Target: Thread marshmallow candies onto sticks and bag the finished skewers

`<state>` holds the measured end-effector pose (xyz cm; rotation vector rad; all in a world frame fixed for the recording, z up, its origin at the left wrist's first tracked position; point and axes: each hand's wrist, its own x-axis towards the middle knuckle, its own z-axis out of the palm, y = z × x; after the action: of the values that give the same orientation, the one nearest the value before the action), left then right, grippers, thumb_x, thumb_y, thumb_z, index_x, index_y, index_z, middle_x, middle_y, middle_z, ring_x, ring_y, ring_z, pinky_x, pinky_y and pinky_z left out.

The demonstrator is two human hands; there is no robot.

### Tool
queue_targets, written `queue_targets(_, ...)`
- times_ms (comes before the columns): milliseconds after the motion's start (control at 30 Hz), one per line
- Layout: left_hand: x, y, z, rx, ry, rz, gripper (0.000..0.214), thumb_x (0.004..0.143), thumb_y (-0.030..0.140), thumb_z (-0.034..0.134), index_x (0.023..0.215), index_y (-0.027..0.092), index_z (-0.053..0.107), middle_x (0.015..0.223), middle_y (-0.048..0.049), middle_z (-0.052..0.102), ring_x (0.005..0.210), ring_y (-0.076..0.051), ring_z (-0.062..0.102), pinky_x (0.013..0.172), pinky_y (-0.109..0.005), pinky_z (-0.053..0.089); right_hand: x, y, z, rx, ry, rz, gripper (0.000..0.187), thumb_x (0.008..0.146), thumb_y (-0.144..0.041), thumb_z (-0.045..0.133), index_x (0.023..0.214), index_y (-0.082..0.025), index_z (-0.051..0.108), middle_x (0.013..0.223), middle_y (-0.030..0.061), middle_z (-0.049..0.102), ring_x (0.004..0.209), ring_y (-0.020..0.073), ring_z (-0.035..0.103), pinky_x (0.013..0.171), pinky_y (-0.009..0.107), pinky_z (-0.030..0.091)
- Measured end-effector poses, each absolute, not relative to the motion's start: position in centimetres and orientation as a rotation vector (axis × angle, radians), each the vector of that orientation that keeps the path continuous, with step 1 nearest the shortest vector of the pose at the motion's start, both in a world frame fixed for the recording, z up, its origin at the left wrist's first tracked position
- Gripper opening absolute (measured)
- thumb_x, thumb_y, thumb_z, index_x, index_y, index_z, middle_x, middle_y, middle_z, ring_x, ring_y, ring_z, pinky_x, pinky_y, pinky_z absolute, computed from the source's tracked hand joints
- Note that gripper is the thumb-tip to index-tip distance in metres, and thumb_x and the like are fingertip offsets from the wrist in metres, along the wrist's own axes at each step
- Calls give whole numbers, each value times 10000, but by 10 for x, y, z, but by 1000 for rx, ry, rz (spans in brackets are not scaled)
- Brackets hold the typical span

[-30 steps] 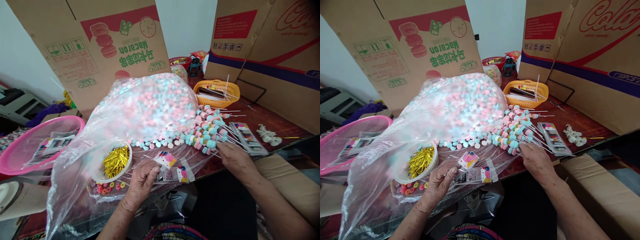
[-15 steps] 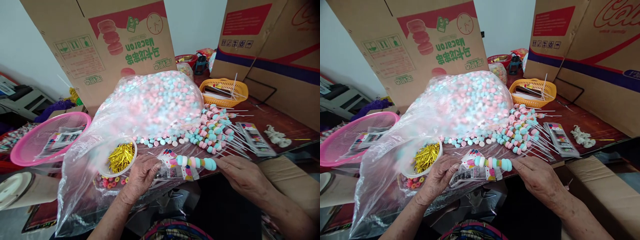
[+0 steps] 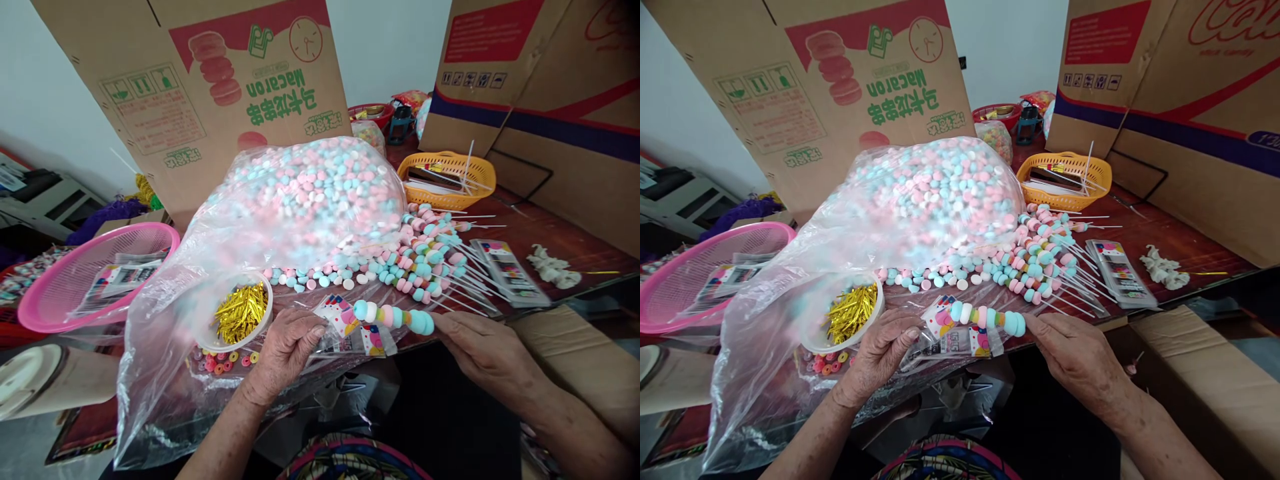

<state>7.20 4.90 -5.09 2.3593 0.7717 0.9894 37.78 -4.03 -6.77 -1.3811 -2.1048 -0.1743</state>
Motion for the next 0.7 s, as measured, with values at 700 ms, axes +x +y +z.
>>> queue_targets(700,73,49,-48,2120,815,870,195,897,279,477,844,218,654,814,-48,696,788,-174,616,774,-348,489,386,-49,-70,-1376,-2091,-184,331,872,-144,490,1170,-245,594,879,44,705,763,173,667,692,265,534)
